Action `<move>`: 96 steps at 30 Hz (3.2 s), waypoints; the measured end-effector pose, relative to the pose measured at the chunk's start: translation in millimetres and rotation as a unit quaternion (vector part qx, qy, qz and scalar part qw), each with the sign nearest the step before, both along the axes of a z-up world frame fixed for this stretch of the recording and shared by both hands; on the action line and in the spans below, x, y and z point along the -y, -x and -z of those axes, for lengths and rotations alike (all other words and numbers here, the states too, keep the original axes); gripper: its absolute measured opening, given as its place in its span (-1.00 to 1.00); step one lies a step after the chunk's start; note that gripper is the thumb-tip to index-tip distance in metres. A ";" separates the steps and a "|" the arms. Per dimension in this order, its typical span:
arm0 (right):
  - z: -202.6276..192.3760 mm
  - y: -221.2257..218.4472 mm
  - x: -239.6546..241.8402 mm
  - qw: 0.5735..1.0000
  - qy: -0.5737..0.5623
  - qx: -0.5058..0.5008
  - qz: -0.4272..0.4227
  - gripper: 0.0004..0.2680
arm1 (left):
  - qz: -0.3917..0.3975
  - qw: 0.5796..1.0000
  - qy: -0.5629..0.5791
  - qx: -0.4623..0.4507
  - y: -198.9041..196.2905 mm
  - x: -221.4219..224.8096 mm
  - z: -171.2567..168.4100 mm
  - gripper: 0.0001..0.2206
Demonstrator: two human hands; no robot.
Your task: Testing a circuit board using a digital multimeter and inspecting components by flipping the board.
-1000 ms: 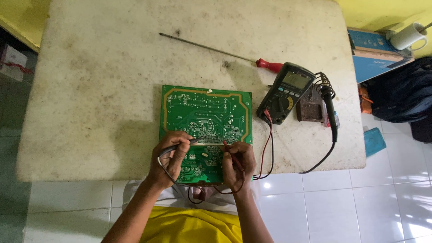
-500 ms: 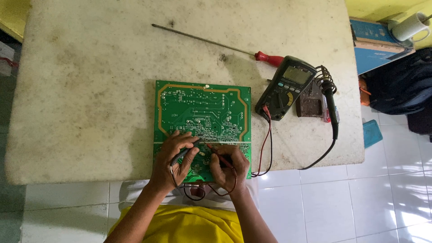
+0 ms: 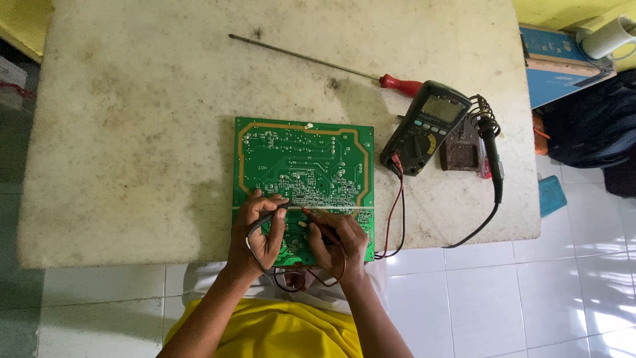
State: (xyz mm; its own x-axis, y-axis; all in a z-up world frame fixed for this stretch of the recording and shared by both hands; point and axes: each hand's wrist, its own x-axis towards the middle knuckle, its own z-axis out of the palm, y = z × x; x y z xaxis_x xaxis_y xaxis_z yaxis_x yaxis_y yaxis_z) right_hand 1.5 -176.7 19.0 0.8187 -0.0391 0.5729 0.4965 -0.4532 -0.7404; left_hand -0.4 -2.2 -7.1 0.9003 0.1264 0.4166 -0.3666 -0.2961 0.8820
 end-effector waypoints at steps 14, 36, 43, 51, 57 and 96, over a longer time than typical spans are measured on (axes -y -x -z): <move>-6.9 -4.3 4.8 0.991 -0.070 -0.108 -0.028 -0.89 | -0.007 0.996 -0.028 -0.085 -11.6 -8.5 -8.1 -0.80; -4.1 -14.2 -0.8 0.987 -0.091 -0.121 -0.060 -0.93 | -0.038 0.997 -0.043 -0.047 -16.7 -8.9 3.2 -0.87; -5.9 -15.5 -3.0 0.985 -0.123 -0.103 -0.063 -0.93 | -0.016 0.998 -0.053 -0.021 -23.0 -12.0 -4.0 -0.87; -4.3 -14.5 -4.9 0.991 -0.089 -0.087 -0.052 -0.94 | 0.010 0.999 -0.032 -0.017 -23.8 -14.0 -1.7 -0.87; -5.8 -14.2 -6.8 0.988 -0.119 -0.083 -0.052 -0.94 | 0.003 0.998 -0.062 0.000 -24.5 -14.0 -3.2 -0.86; -18.8 -9.4 -0.9 0.994 0.021 -0.092 -0.047 -0.93 | -0.014 0.989 -0.145 -0.020 -22.6 -13.0 13.2 -0.86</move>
